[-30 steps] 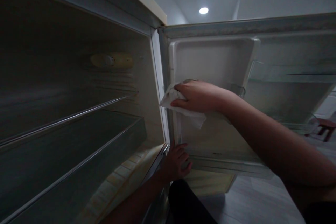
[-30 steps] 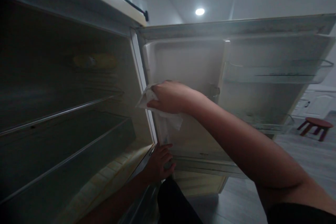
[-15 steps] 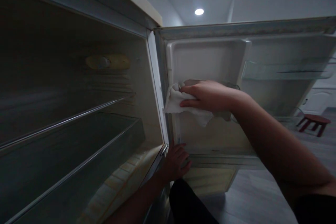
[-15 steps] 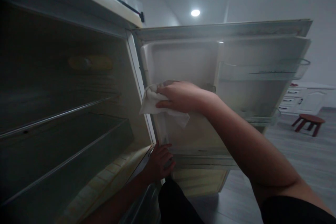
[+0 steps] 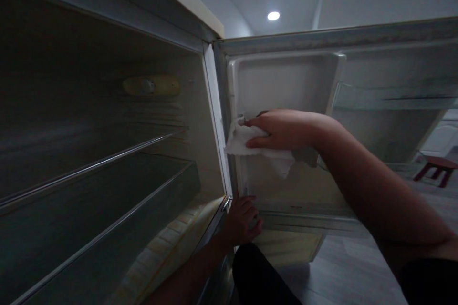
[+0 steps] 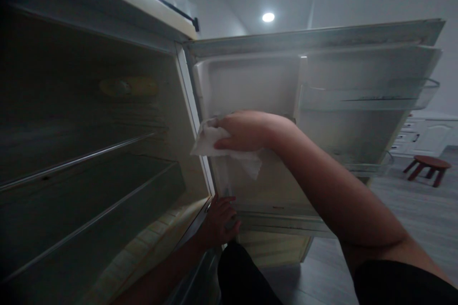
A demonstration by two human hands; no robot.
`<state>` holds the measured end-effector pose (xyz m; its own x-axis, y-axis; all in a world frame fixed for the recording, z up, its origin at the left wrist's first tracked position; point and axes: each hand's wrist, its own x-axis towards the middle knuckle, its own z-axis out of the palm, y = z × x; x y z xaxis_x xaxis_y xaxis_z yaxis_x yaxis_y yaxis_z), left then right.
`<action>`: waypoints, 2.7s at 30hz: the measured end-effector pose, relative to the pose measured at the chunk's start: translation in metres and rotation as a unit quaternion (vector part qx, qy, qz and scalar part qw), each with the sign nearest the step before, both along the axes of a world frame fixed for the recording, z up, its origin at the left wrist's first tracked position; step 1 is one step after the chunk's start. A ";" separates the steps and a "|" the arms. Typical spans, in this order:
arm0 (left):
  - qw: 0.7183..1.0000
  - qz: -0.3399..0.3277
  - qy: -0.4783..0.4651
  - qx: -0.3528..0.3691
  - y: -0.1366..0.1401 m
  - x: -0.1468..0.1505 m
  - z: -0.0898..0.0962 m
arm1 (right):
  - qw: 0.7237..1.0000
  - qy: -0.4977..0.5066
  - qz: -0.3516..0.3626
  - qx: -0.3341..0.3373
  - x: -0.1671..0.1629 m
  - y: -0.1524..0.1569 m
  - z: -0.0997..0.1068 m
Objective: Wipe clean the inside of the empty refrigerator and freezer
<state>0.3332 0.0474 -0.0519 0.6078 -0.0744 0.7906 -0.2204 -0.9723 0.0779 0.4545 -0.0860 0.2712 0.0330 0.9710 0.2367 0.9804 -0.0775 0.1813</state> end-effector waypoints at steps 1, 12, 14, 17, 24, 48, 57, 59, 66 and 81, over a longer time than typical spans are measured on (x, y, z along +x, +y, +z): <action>1.000 -0.003 -0.006 0.001 0.001 0.000 -0.001 | 1.000 -0.007 0.007 0.007 -0.006 0.008 -0.001; 1.000 -0.022 0.001 0.013 0.010 0.002 -0.004 | 0.985 -0.076 -0.121 0.093 0.020 -0.055 -0.021; 1.000 -0.020 0.003 0.008 0.007 0.002 -0.003 | 0.981 -0.084 -0.146 0.100 0.022 -0.061 -0.022; 1.000 -0.012 0.018 -0.007 0.003 0.002 -0.001 | 0.981 -0.080 -0.149 0.093 0.017 -0.053 -0.021; 0.999 -0.010 0.048 -0.014 0.001 0.001 0.000 | 0.985 -0.072 -0.122 0.102 -0.016 -0.004 -0.021; 0.998 0.001 0.061 0.025 0.000 0.002 0.007 | 0.987 -0.020 -0.155 0.035 0.001 -0.017 -0.008; 0.998 -0.012 0.053 0.029 0.009 -0.002 0.004 | 0.995 -0.066 -0.044 0.066 -0.009 -0.003 -0.011; 0.998 -0.012 0.056 0.031 0.009 -0.002 0.004 | 0.995 -0.063 -0.057 0.050 0.002 -0.021 -0.010; 0.998 0.000 0.047 0.034 0.006 0.001 0.003 | 0.966 -0.139 -0.183 0.121 0.014 -0.054 -0.032; 0.997 -0.003 0.064 0.038 0.008 -0.001 0.005 | 0.952 -0.169 -0.092 0.237 -0.042 0.028 -0.060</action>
